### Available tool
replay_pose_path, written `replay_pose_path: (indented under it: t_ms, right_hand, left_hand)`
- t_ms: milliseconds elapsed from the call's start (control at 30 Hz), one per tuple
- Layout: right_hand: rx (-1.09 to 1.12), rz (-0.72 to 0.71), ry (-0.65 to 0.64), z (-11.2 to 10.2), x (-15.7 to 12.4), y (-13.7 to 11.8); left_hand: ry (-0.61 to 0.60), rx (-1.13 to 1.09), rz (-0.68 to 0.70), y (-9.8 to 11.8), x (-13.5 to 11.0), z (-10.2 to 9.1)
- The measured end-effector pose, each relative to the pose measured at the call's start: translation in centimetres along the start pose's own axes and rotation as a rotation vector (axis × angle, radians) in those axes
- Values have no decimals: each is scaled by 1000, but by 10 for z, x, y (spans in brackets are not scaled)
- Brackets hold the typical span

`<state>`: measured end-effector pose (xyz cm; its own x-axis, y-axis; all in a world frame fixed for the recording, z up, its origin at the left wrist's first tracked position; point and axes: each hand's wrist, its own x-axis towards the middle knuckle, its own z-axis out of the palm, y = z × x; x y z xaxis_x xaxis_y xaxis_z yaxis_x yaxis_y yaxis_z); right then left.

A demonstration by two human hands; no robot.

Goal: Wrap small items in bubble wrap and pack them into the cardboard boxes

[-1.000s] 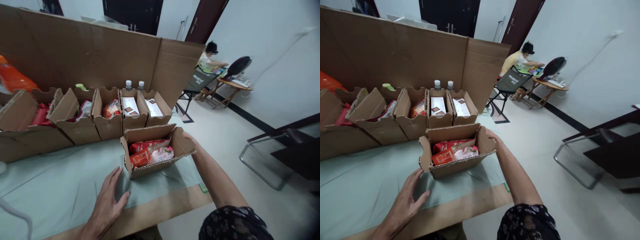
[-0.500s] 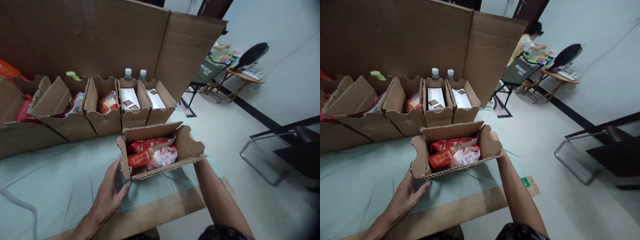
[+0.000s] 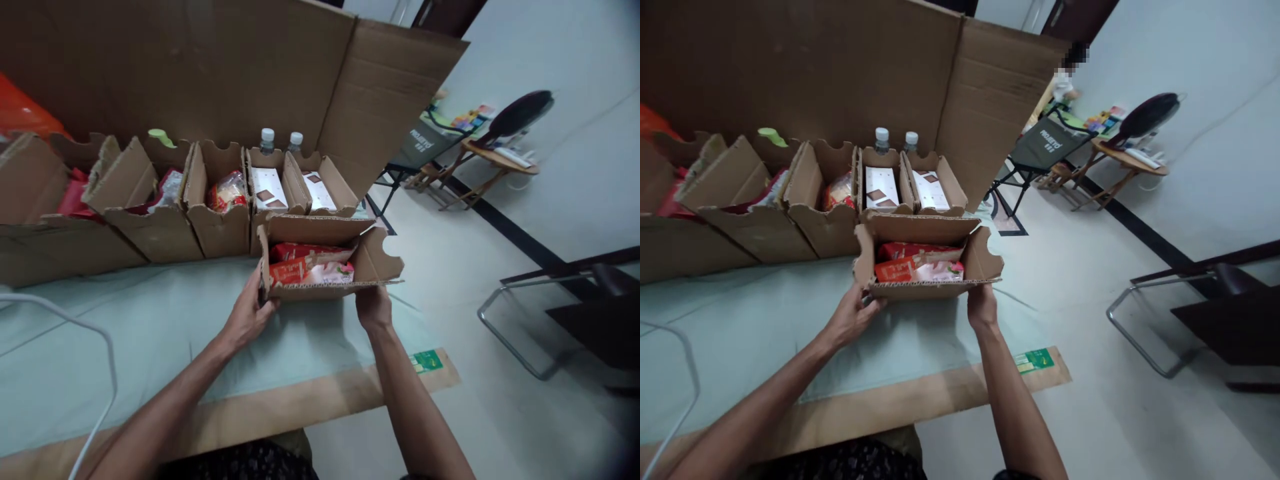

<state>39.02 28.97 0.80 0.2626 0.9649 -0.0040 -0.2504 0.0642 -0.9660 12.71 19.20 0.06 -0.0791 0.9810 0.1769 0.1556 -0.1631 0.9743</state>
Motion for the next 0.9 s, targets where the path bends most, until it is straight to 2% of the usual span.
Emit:
replay_pose_path:
  t_ms: [67,167,233,300,367,400,500,600,667,733,833,900]
  right_hand:
    - [-35,7,0,0,1,-3]
    - [-129,-12,91,-14,-25,-3]
    - [-157,-35,166,-27,-53,-2]
    - [-178,-44,165,-34,-79,0]
    - [-186,0,79,-27,-101,3]
    - [-202,14,17,-16,-111,4]
    - [-340,3,-264,41,-138,4]
    - [-507,-103,-706,125,-166,-1]
    - [-526,-226,-996,186,-186,-2]
    - [-480,-360,-1226,244,-207,4]
    - [-448,-517,-1473,323,-236,23]
    - [-528,-573,-1561,367,-252,36]
  left_hand:
    - [56,16,-53,1,6,-1]
    - [138,125,-44,1,-9,-19]
    - [175,221,-19,1,-33,-44]
    - [222,298,-34,2,-62,-75]
    - [310,365,-69,3,-92,-108]
    - [369,396,-87,3,-106,-124]
    - [554,467,-119,-2,-140,-163]
    - [669,509,-79,-12,-161,-181]
    - [707,527,-29,-18,-171,-183]
    - [710,529,12,-22,-177,-181]
    - [682,492,42,-23,-179,-177]
    - [691,466,40,-23,-177,-176]
